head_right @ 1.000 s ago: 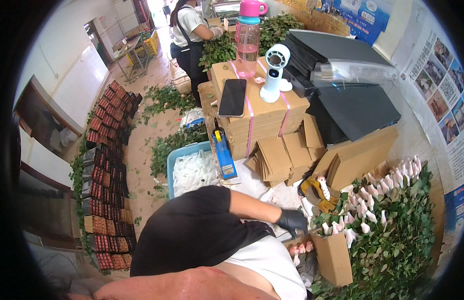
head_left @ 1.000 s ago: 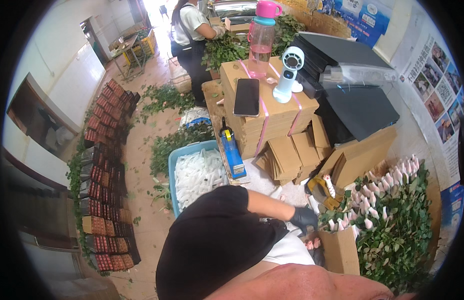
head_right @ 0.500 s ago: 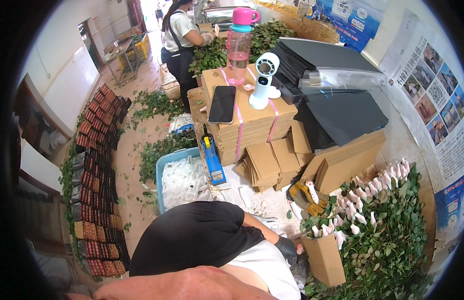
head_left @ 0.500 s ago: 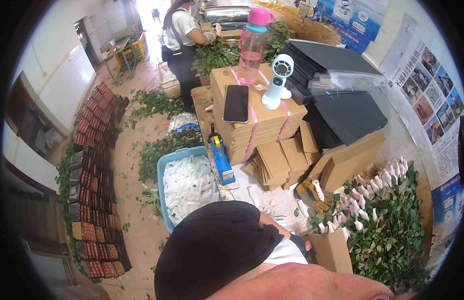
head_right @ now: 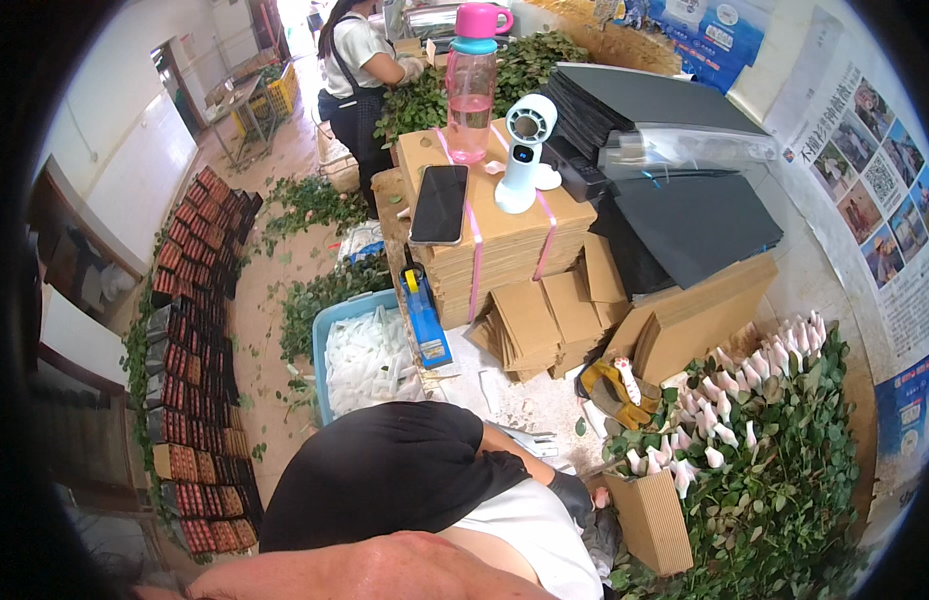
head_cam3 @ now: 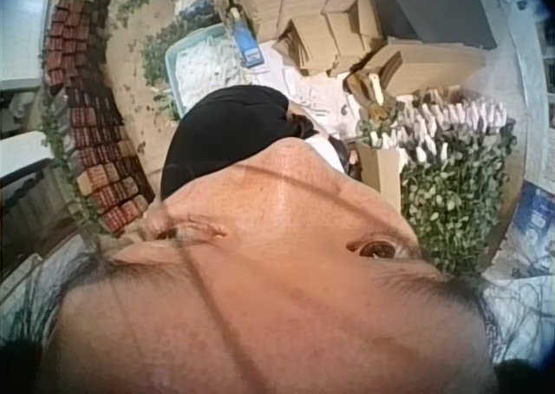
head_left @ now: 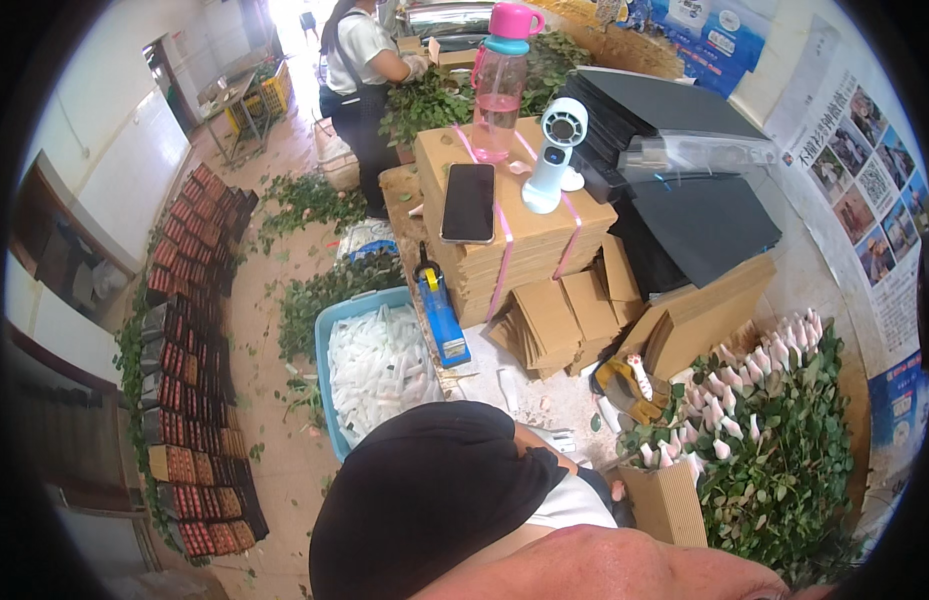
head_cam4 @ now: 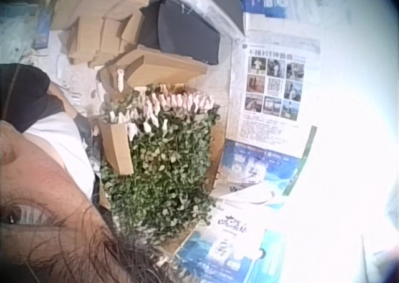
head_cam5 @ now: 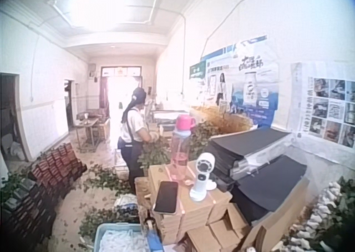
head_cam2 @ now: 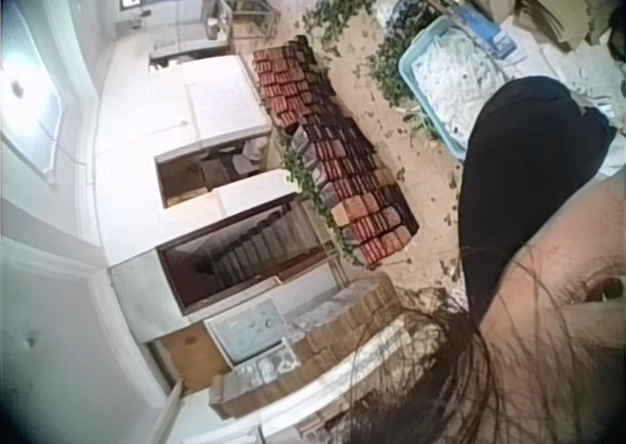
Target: The person packs roses into cardboard sleeves, aligning the buds and then securing the sleeve with a stapler.
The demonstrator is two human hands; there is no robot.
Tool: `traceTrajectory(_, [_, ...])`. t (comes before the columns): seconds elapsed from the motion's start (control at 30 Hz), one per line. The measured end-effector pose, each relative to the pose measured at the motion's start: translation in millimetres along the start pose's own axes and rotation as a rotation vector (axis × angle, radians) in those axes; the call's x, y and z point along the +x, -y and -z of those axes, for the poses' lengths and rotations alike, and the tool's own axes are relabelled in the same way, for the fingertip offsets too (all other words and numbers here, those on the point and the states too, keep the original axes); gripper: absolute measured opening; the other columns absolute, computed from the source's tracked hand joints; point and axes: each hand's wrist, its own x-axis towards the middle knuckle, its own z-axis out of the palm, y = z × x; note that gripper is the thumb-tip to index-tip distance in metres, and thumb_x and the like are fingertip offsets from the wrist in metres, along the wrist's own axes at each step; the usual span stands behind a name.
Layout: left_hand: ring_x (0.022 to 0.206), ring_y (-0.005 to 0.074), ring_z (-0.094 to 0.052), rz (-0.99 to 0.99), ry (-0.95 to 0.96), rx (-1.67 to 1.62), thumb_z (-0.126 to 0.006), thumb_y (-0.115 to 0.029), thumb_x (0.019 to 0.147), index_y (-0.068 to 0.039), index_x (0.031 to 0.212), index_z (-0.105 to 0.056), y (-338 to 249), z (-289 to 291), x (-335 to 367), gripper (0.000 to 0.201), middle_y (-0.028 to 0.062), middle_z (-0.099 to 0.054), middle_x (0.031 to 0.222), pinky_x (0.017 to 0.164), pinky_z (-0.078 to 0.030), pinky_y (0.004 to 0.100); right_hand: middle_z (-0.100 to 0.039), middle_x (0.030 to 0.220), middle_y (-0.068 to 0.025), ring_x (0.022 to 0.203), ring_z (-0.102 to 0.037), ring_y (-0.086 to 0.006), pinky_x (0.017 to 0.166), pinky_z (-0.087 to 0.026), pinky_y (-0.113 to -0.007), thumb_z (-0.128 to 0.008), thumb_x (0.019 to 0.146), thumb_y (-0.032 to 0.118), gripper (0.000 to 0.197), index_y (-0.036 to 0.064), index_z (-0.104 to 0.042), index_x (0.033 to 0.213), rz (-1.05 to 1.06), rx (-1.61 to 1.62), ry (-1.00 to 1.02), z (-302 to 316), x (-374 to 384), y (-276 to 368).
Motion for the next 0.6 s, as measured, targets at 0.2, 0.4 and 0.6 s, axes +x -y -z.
traceTrajectory(0.2, [0.096, 0.0329, -0.064, 0.014, -0.010, 0.001, -0.070, -0.033, 0.083, -0.007, 0.106, -0.072, -2.5, -2.3, 5.8, 0.034, 0.0151, -0.070, 0.100, 0.086, -0.049, 0.0423, -0.046, 0.142, -0.0128, 0.134, -0.043, -0.0328, 0.114, -0.033, -0.044, -0.052, 0.094, 0.024, 0.049, 0.0119, -0.046, 0.141, -0.008, 0.002, 0.006, 0.0, -1.9, -0.2])
traceTrajectory(0.4, [0.096, 0.0333, -0.064, 0.020, -0.023, 0.005, -0.070, -0.034, 0.083, -0.008, 0.106, -0.073, -3.8, -4.7, 9.4, 0.035, 0.0151, -0.070, 0.099, 0.087, -0.049, 0.0430, -0.045, 0.143, -0.0131, 0.135, -0.042, -0.0332, 0.115, -0.032, -0.045, -0.053, 0.093, 0.024, 0.051, 0.0120, -0.046, 0.142, 0.004, 0.001, 0.015, -1.1, -3.8, 2.3])
traceTrajectory(0.6, [0.096, 0.0337, -0.064, 0.027, -0.036, -0.008, -0.070, -0.035, 0.083, -0.008, 0.106, -0.073, -3.2, -6.8, 4.4, 0.035, 0.0151, -0.070, 0.099, 0.087, -0.048, 0.0436, -0.044, 0.145, -0.0133, 0.136, -0.041, -0.0336, 0.115, -0.032, -0.045, -0.053, 0.093, 0.025, 0.052, 0.0121, -0.046, 0.143, 0.012, 0.008, 0.012, -7.4, -17.8, 3.0])
